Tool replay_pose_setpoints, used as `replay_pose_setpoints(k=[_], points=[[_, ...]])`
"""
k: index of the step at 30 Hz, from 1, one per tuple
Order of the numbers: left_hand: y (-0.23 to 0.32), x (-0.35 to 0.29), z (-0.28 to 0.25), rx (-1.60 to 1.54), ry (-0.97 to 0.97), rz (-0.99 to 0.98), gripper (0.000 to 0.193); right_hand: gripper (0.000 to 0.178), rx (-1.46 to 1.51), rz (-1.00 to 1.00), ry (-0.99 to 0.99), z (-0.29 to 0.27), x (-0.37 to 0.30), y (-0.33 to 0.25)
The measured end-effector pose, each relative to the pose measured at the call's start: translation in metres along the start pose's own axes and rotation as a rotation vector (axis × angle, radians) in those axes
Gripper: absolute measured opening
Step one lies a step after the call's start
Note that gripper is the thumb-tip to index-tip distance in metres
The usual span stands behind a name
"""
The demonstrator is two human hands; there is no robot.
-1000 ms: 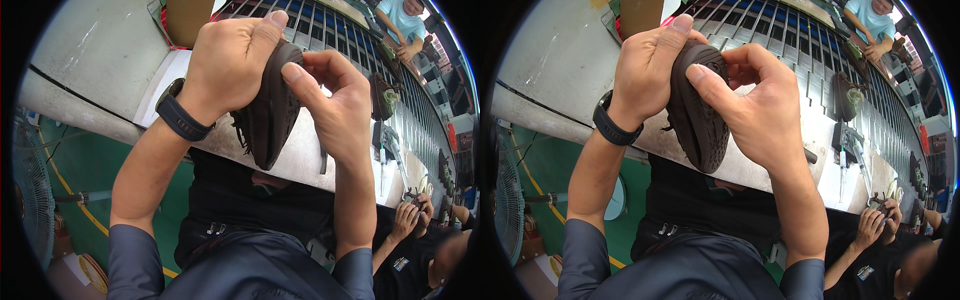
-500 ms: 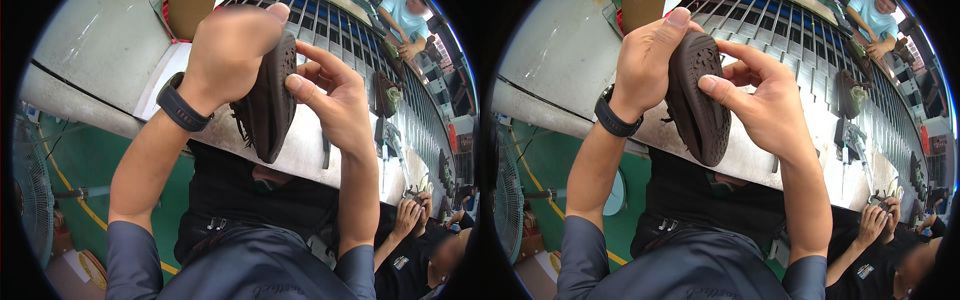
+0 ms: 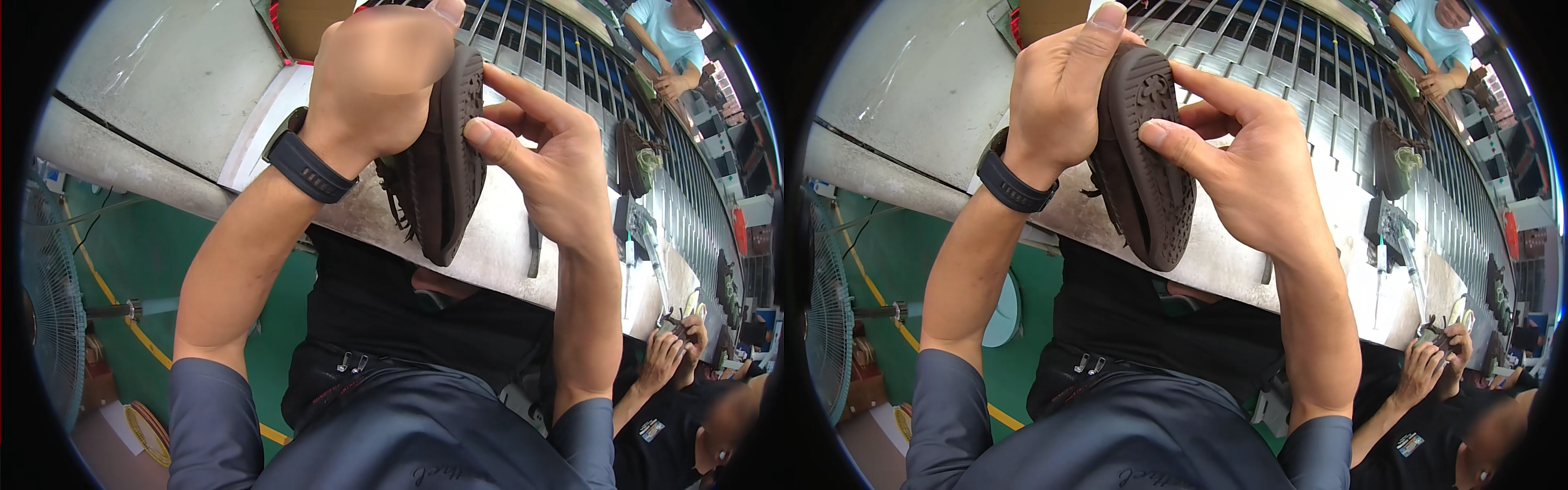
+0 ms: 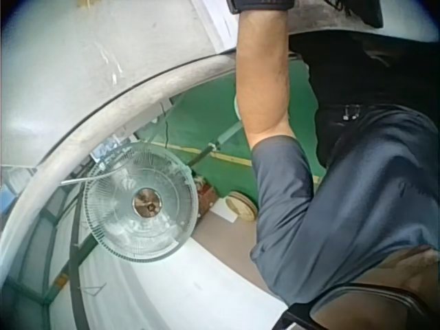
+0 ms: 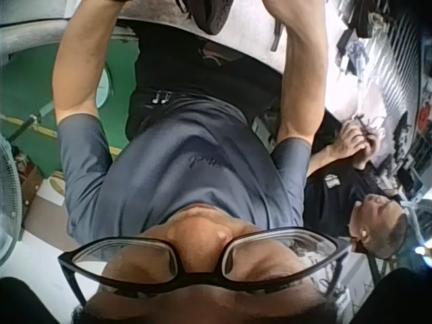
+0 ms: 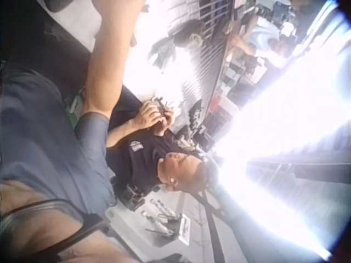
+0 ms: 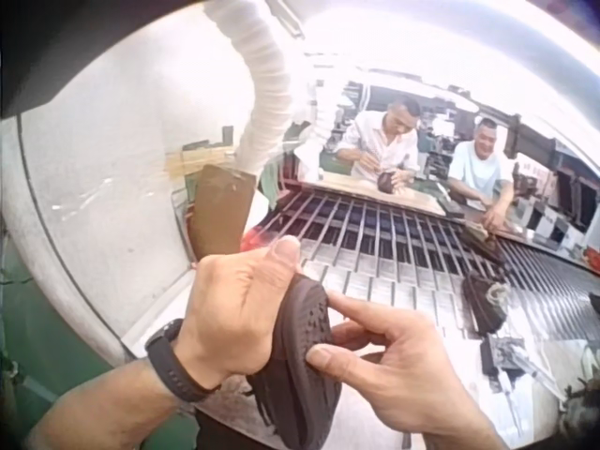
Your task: The person assembles shoes by pressing soles onto shoe uppers by hand, hammering along the edges with a hammer, and placing the shoes onto a conveyor belt.
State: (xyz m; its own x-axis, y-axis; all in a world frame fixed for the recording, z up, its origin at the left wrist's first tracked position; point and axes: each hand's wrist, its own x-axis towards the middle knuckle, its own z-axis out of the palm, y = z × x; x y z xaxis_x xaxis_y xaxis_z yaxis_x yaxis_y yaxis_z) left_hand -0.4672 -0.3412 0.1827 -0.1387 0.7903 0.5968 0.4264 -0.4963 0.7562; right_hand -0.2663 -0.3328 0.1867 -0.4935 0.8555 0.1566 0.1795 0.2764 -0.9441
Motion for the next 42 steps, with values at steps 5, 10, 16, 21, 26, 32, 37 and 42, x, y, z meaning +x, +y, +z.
replay_pose_setpoints(k=[5, 10, 16, 21, 26, 32, 37, 42], points=[[0.001, 0.000, 0.001, 0.041, 0.002, 0.014, 0.055, 0.062, -0.046, -0.024, 0.001, 0.000, -0.001, -0.004], [0.000, -0.003, -0.003, 0.124, -0.051, 0.010, 0.066, 0.060, -0.062, -0.064, 0.080, 0.006, -0.003, -0.003], [0.005, -0.002, -0.012, 0.425, -0.117, 0.346, 0.077, 0.058, -0.047, -0.058, 0.129, 0.004, -0.007, 0.002], [0.016, -0.008, -0.036, 0.254, -0.282, 0.248, 0.075, 0.056, 0.065, -0.026, 0.135, 0.015, -0.020, -0.005], [0.035, -0.027, -0.054, 0.349, -0.317, 0.357, 0.104, 0.055, 0.086, -0.060, 0.137, 0.022, -0.041, -0.010], [0.053, -0.053, -0.076, 0.267, -0.410, 0.326, 0.082, 0.048, 0.051, -0.197, 0.076, 0.034, -0.058, -0.017], [0.061, -0.075, -0.085, 0.150, -0.308, 0.245, 0.054, 0.040, 0.117, -0.241, 0.032, 0.046, -0.063, -0.025], [0.060, -0.089, -0.095, 0.179, -0.281, 0.258, 0.048, 0.030, 0.145, -0.290, 0.021, 0.062, -0.065, -0.027]])
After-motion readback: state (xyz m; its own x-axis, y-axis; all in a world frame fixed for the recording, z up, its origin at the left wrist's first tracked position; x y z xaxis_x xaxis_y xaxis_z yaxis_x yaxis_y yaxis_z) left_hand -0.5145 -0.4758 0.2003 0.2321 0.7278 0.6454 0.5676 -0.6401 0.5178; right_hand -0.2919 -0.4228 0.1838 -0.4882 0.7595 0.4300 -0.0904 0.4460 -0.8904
